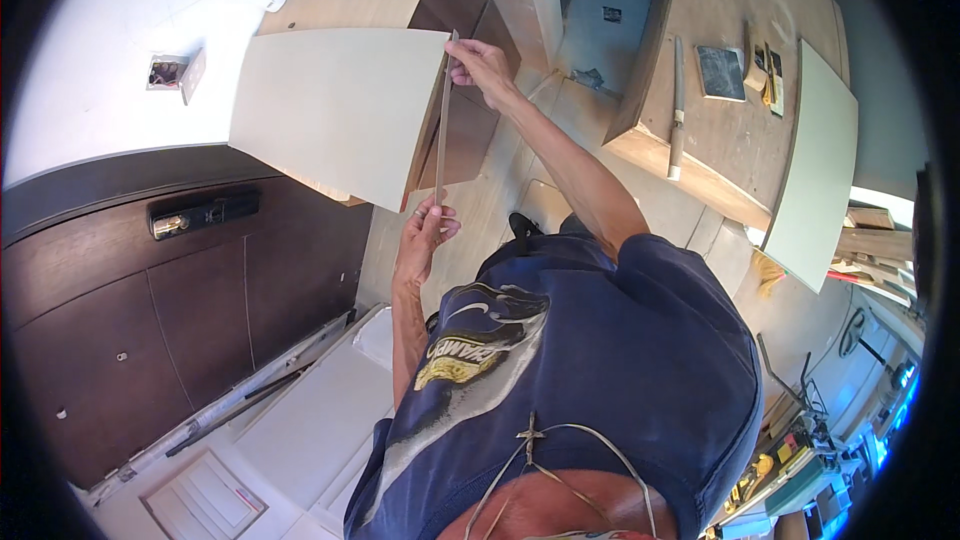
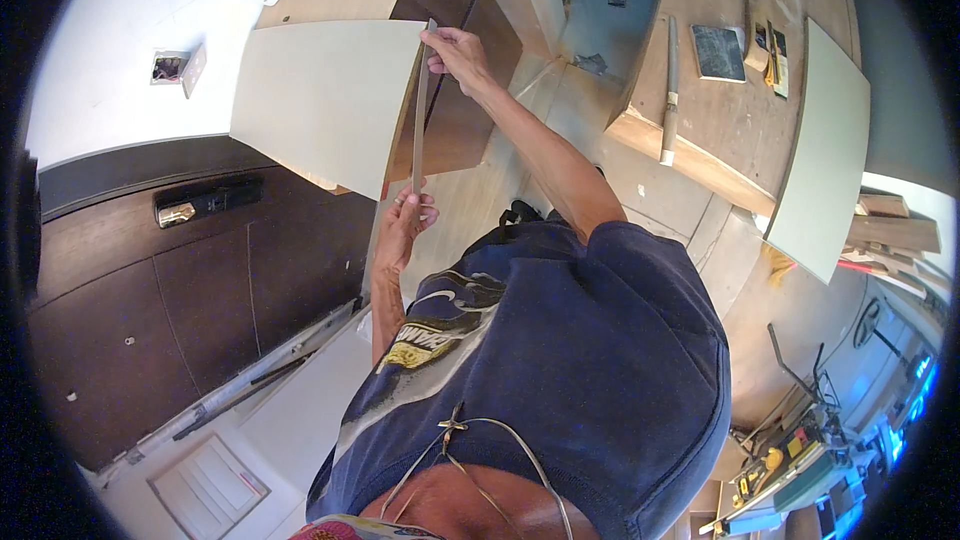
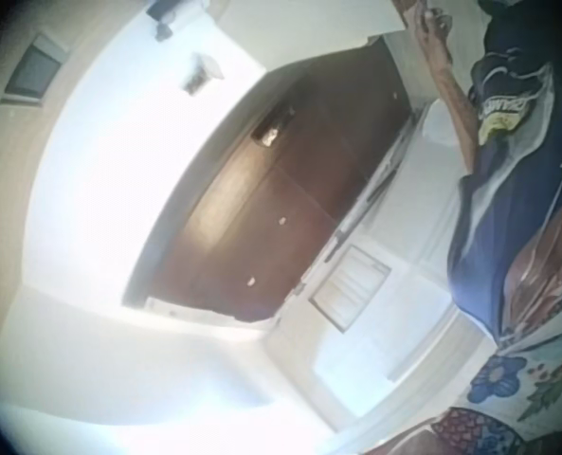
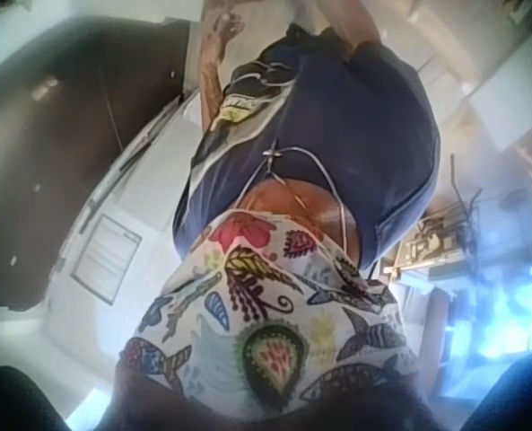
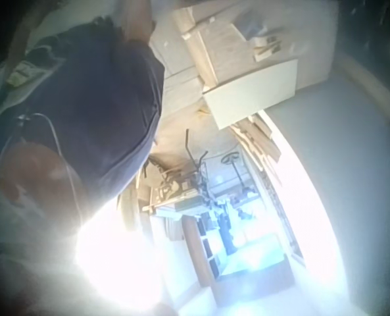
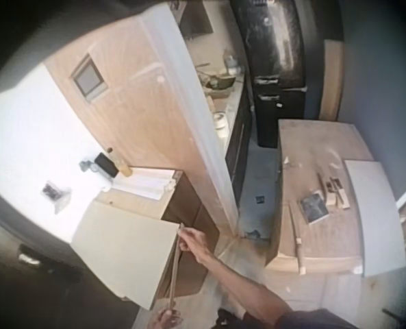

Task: The person cleans a cabinet door by wiping its surfaces with a cloth, then uses a metal tool to scrape or clean the narrow edge of the door, and finishes by wiping the area again with the cloth.

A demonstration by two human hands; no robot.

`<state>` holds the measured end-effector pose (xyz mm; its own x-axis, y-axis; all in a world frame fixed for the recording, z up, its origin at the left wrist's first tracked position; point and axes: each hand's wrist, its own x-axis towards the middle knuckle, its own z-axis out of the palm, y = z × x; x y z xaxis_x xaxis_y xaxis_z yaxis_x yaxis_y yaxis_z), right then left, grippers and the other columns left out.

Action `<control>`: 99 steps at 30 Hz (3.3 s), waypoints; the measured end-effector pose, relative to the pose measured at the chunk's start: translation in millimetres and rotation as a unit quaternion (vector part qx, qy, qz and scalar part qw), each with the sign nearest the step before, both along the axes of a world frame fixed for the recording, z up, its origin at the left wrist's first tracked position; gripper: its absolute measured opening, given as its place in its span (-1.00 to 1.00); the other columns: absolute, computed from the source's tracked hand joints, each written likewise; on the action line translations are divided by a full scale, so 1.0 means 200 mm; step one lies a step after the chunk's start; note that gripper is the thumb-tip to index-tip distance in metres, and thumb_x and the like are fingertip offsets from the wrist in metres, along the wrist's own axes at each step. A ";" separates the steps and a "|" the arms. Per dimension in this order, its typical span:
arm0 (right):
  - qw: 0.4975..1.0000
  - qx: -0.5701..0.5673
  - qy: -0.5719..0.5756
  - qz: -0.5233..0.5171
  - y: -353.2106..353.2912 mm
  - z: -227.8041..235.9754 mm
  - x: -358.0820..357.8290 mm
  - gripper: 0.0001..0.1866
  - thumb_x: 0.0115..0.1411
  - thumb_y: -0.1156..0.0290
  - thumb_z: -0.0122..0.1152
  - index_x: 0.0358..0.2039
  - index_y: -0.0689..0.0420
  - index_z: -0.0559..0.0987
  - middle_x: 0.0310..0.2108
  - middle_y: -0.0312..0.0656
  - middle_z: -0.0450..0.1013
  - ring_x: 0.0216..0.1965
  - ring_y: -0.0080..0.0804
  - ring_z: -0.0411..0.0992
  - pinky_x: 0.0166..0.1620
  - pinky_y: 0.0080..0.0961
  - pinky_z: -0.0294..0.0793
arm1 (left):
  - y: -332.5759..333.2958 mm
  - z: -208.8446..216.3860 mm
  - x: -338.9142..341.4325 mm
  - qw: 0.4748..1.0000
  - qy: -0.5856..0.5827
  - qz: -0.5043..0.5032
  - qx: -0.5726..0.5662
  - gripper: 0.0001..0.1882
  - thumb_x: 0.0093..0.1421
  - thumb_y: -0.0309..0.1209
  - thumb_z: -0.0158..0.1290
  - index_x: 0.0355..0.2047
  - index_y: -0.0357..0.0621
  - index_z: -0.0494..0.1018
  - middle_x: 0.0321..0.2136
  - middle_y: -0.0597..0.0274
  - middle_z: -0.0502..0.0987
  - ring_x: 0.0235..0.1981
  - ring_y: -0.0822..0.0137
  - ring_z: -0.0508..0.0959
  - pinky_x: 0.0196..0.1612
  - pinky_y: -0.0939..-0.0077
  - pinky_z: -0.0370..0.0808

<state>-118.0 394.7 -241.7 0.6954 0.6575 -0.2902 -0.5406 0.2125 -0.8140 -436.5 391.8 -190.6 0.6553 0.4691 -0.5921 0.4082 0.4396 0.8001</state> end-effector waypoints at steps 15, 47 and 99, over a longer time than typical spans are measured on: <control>1.000 0.002 0.011 -0.026 0.06 -0.02 -0.02 -0.55 0.18 0.13 0.44 -0.11 0.24 0.61 -0.38 -0.30 0.53 -0.48 -0.62 0.50 -0.41 -0.66 0.59 | 0.01 0.02 -0.02 1.000 -0.006 0.017 -0.015 -0.58 0.44 -0.19 0.00 0.21 -0.12 0.41 -0.20 0.33 0.51 -0.20 0.45 0.55 -0.02 0.42 0.53; 0.988 -0.068 -0.045 0.132 -0.10 0.10 -0.54 -0.24 0.16 0.12 0.47 0.18 0.41 0.40 -0.21 -0.15 0.52 -0.27 -0.46 0.56 -0.22 -0.52 0.67 | 0.10 -0.01 -0.19 0.987 -0.049 0.153 0.003 -0.66 0.36 -0.21 0.13 -0.02 -0.10 0.30 -0.18 0.06 0.56 -0.26 0.32 0.61 -0.11 0.37 0.57; 0.537 -0.721 -0.386 -0.207 -1.41 -0.62 0.38 -0.25 0.16 -0.13 0.29 0.26 0.02 0.40 0.21 0.07 0.35 0.23 0.10 0.29 0.22 0.06 0.31 | 0.75 0.16 1.19 0.630 -0.127 -0.293 0.708 -0.37 0.15 -0.09 0.20 0.18 -0.05 0.38 0.13 0.09 0.48 0.21 0.10 0.41 0.38 -0.30 -0.07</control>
